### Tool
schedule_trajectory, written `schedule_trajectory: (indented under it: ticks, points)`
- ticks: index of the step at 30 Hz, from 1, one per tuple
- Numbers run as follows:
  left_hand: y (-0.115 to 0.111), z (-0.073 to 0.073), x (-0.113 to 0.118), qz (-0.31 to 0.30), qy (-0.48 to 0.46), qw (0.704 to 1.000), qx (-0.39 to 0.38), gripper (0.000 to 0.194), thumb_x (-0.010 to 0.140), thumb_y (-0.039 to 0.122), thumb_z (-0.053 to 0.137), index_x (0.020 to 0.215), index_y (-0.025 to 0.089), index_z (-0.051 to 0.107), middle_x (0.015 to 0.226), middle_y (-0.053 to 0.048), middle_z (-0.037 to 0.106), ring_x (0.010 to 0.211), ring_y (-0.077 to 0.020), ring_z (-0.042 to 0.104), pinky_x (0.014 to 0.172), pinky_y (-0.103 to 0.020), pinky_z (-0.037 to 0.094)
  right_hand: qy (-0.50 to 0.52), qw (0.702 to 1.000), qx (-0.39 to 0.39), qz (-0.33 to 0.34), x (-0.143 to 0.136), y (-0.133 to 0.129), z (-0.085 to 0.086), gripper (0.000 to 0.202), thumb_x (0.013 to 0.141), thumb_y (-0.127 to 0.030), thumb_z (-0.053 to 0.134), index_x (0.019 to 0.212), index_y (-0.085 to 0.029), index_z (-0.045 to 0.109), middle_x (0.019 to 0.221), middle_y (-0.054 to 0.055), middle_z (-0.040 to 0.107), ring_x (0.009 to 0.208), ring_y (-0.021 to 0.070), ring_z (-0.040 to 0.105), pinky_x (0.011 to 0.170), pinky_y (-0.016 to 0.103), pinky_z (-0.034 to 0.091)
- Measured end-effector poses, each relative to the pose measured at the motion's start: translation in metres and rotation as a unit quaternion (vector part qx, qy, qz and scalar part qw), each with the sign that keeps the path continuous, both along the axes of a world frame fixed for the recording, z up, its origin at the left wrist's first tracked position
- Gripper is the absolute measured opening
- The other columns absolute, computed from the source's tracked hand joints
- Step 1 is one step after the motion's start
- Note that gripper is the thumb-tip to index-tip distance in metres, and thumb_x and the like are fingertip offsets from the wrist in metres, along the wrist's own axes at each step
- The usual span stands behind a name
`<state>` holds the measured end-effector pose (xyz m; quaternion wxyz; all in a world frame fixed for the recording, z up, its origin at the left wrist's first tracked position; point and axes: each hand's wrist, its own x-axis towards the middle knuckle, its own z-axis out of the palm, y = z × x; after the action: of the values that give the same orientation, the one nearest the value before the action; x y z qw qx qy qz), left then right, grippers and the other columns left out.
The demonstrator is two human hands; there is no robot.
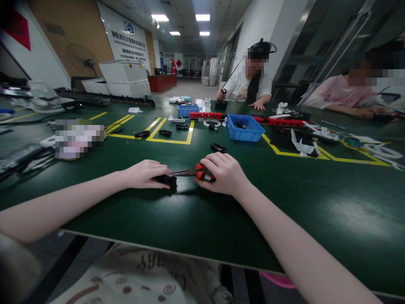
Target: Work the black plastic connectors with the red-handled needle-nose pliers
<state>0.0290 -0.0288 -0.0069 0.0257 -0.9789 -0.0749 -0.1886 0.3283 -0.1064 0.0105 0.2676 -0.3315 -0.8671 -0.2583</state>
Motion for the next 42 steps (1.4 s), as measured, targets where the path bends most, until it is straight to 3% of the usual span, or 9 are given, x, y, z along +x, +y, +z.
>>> schedule_trajectory:
  ticks: [11,28,42]
  points:
    - [0.0019,0.0007,-0.0011,-0.018,-0.022,1.0,-0.002,0.038,0.1,0.051,0.054,0.113,0.016,0.065,0.088,-0.005,0.072,0.07,-0.0151,0.067,0.065,-0.025,0.046,-0.004,0.999,-0.035,-0.002,-0.0012,0.0009,-0.002,0.037,0.084,-0.044,0.069,0.109,-0.015,0.069,0.101,0.014,0.073,0.09,0.026,0.068,0.074,0.039,0.053]
    - [0.0074,0.001,-0.0016,0.013,-0.021,0.999,-0.039,0.044,0.098,0.054,0.057,0.119,0.016,0.063,0.094,-0.007,0.073,0.079,-0.0171,0.069,0.068,-0.025,0.047,0.017,0.997,-0.067,-0.017,-0.0032,0.003,-0.0042,0.035,0.083,-0.044,0.072,0.106,-0.017,0.07,0.099,0.013,0.073,0.085,0.0262,0.068,0.074,0.04,0.055]
    - [0.0077,0.0004,-0.0015,-0.012,-0.014,1.0,-0.025,0.041,0.1,0.049,0.055,0.123,0.016,0.062,0.098,-0.008,0.073,0.081,-0.0177,0.069,0.07,-0.026,0.048,0.025,0.996,-0.08,0.004,-0.0076,0.002,-0.0055,0.034,0.085,-0.045,0.071,0.101,-0.015,0.068,0.094,0.013,0.072,0.08,0.0242,0.068,0.07,0.038,0.057]
